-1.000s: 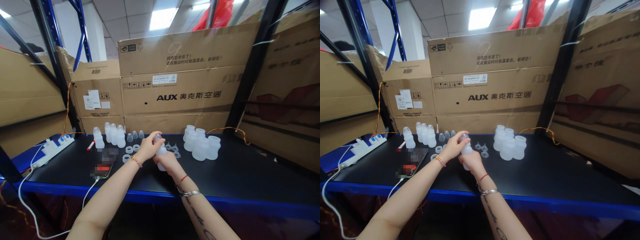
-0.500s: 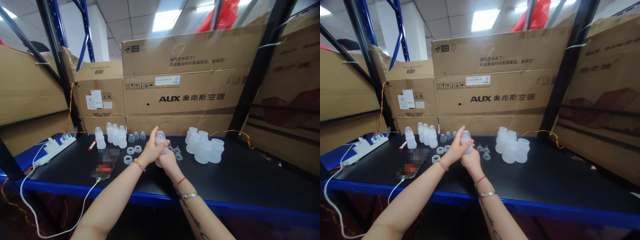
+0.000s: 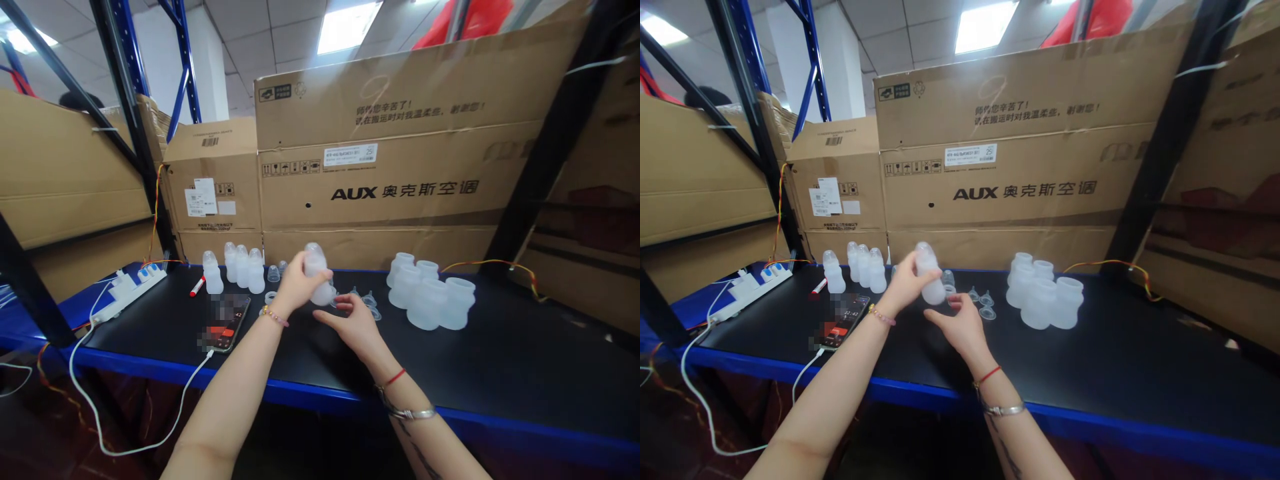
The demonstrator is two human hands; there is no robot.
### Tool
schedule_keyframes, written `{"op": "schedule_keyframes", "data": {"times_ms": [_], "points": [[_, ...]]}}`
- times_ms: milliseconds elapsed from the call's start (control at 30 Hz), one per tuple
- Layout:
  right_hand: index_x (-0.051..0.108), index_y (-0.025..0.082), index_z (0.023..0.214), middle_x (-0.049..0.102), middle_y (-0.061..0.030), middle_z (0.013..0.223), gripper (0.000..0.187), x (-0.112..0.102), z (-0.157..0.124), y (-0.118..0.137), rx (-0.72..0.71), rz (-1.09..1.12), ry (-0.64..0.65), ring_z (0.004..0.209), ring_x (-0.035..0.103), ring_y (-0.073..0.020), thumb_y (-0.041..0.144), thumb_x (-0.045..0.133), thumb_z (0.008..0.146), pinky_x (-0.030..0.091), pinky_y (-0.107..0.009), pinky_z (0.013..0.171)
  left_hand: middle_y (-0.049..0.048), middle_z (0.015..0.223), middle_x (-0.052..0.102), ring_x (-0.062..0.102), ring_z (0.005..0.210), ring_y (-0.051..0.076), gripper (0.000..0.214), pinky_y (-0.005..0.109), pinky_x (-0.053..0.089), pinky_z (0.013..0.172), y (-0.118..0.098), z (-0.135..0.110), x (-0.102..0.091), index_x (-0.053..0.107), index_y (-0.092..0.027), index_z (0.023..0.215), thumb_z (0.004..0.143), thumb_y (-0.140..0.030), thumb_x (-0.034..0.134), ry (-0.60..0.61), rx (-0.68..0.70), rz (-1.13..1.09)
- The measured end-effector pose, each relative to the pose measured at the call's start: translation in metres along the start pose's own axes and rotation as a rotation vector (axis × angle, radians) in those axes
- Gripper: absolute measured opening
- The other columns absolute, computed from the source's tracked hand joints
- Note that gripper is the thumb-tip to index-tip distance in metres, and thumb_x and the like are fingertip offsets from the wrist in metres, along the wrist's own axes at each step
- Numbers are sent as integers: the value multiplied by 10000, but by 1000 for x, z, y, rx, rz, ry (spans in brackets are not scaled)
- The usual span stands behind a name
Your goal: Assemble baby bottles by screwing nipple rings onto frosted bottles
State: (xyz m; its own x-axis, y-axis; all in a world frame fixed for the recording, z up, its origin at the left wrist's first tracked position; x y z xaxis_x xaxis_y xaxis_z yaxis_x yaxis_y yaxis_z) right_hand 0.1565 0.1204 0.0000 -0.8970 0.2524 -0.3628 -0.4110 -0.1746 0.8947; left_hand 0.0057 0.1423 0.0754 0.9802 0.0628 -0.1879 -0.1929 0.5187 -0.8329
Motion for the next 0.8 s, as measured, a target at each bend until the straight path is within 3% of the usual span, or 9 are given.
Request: {"op": "schedule_keyframes", "data": {"times_ms": [133,233,333,433,567,800], "points": [[603,174,657,638,-34,651,248,-18,-7,-8,69,41,-32,645,579,-178,383,706,572,416,-278,611,62,1027,631,617,917,192,554,316,456,850,-5,1,-76,472,-202,1145,672,-274,752,-466,12,182],[583,182,597,600,-6,567,176,-30,-14,-13,109,24,-26,558,528,-149,340,662,585,372,-263,551,83,1063,596,581,999,218,460,339,428,918,-4,-7,-132,471,-195,1072,688,-238,722,-768,-67,447],[573,191,563,581,4,527,164,-33,-21,-15,114,-56,36,529,503,-140,334,649,587,349,-260,530,118,1087,560,509,1118,253,414,353,407,962,8,-10,-166,472,-178,1014,671,-139,700,-888,-176,586],[581,196,560,599,-4,537,155,-41,-22,-16,100,-156,10,534,516,-147,335,632,606,356,-262,537,126,1083,548,493,1140,265,428,372,399,974,30,-7,-178,466,-163,1031,669,-69,673,-879,-264,598],[568,203,553,628,-19,562,143,-49,-19,-22,94,-294,11,534,537,-154,313,617,629,364,-263,543,121,1094,555,520,1125,281,451,425,382,996,57,-4,-176,467,-117,1095,689,-46,653,-819,-348,580],[591,213,608,665,-45,651,126,-58,-21,-23,75,-442,-60,601,573,-178,312,590,686,359,-267,550,175,1124,581,536,1142,336,539,469,398,989,74,-2,-170,480,-78,1156,652,6,655,-823,-363,556]]}}
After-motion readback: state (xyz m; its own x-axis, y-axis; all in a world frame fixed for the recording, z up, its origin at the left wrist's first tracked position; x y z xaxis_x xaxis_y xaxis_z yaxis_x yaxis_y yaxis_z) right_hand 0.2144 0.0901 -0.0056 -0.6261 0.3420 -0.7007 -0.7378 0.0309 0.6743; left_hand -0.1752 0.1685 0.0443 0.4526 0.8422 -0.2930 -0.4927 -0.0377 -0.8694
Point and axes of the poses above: each hand's wrist, its own z-axis towards the middle knuckle, its own x-axis out of the palm, y = z × x, the point moved 7 cm from there along z, towards the middle knuckle
